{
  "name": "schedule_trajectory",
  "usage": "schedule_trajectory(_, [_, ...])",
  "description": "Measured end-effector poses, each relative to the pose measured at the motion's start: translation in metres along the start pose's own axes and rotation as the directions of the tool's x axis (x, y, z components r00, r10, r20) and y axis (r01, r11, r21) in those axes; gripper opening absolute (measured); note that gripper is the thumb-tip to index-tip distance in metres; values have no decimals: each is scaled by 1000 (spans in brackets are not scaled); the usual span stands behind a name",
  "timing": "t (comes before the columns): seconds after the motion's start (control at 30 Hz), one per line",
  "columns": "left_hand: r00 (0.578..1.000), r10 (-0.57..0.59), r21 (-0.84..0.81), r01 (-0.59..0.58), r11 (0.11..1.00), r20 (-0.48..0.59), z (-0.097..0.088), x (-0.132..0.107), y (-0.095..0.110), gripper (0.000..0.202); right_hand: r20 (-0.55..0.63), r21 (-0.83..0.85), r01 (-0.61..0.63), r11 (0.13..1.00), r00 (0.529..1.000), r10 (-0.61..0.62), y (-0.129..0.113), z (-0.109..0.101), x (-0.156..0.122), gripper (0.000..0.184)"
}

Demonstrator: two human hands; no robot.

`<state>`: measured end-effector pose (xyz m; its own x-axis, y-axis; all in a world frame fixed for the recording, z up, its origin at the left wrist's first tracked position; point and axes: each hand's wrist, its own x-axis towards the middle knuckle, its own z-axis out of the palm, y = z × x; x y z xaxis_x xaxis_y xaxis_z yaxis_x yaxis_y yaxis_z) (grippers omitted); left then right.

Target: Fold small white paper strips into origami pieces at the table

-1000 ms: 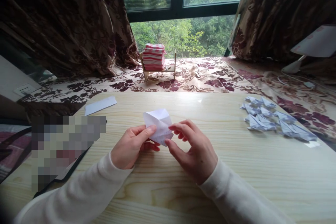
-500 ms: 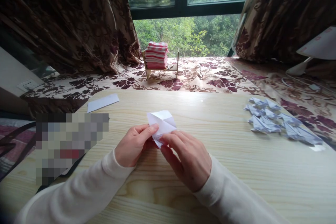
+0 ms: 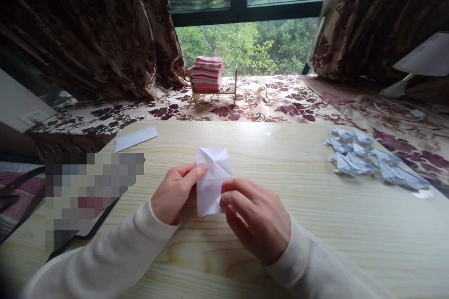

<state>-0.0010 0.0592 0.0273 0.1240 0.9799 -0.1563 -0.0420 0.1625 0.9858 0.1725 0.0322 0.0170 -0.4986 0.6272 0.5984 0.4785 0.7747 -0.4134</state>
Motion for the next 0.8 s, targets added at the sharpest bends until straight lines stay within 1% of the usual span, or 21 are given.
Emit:
schedule_trajectory(0.1, [1000,17,50,-16,999,-7,-1,-1,-1,33,91,16,21,1000,996,-22,2,-2,-10,17])
schedule_trajectory(0.2, [999,30,120,-32,992,23,-1,-4,0,35,131,-14,9,1000,991,-7,1,-4,-18,16])
schedule_trajectory(0.23, [999,32,145,-38,989,39,-1,-5,1,34,118,8,-27,1000,993,26,-1,-4,-20,16])
schedule_trajectory(0.27, [998,35,168,-44,985,54,-1,-6,2,33,82,47,-94,994,993,90,-3,-4,-22,15])
schedule_trajectory(0.3, [997,40,188,-52,981,68,-2,-8,2,33,24,99,-191,977,982,190,-6,-4,-23,14])
schedule_trajectory(0.33, [996,47,202,-62,977,80,-2,-9,3,31,-48,167,-305,938,947,317,-9,-2,-24,14])
schedule_trajectory(0.37, [994,54,211,-73,975,94,-2,-11,4,29,-132,235,-426,874,877,463,-13,0,-24,14])
schedule_trajectory(0.4, [992,62,214,-84,973,109,-1,-12,5,27,-193,301,-533,791,778,598,-17,4,-24,15])
schedule_trajectory(0.43, [990,70,210,-95,973,125,0,-15,5,25,-229,373,-590,716,689,687,-21,9,-24,19])
schedule_trajectory(0.47, [987,77,202,-105,974,143,1,-17,6,23,-250,434,-618,656,617,746,-24,14,-23,25])
schedule_trajectory(0.5, [983,87,191,-117,974,162,3,-20,6,23,-269,474,-617,629,578,770,-28,20,-23,29])
schedule_trajectory(0.53, [979,94,170,-125,977,179,6,-23,6,23,-283,489,-619,614,554,783,-31,26,-23,33])
schedule_trajectory(0.57, [977,102,151,-132,980,188,8,-26,6,23,-297,472,-630,616,545,784,-34,32,-23,36])
schedule_trajectory(0.6, [978,110,139,-136,981,177,10,-28,5,23,-311,439,-632,639,560,768,-36,37,-24,41])
schedule_trajectory(0.63, [984,112,131,-130,983,137,12,-30,4,24,-308,403,-628,666,592,745,-37,41,-26,47])
schedule_trajectory(0.67, [991,101,132,-113,985,93,14,-30,3,24,-279,391,-623,678,622,732,-37,44,-27,51])
schedule_trajectory(0.7, [995,88,140,-94,986,46,16,-30,1,24,-259,389,-619,683,638,725,-37,47,-29,53])
schedule_trajectory(0.73, [997,74,150,-73,986,0,18,-29,0,24,-241,385,-620,683,647,723,-37,49,-31,56])
schedule_trajectory(0.8, [994,64,178,-47,983,-88,22,-25,-5,24,-244,360,-636,683,642,727,-36,51,-33,59])
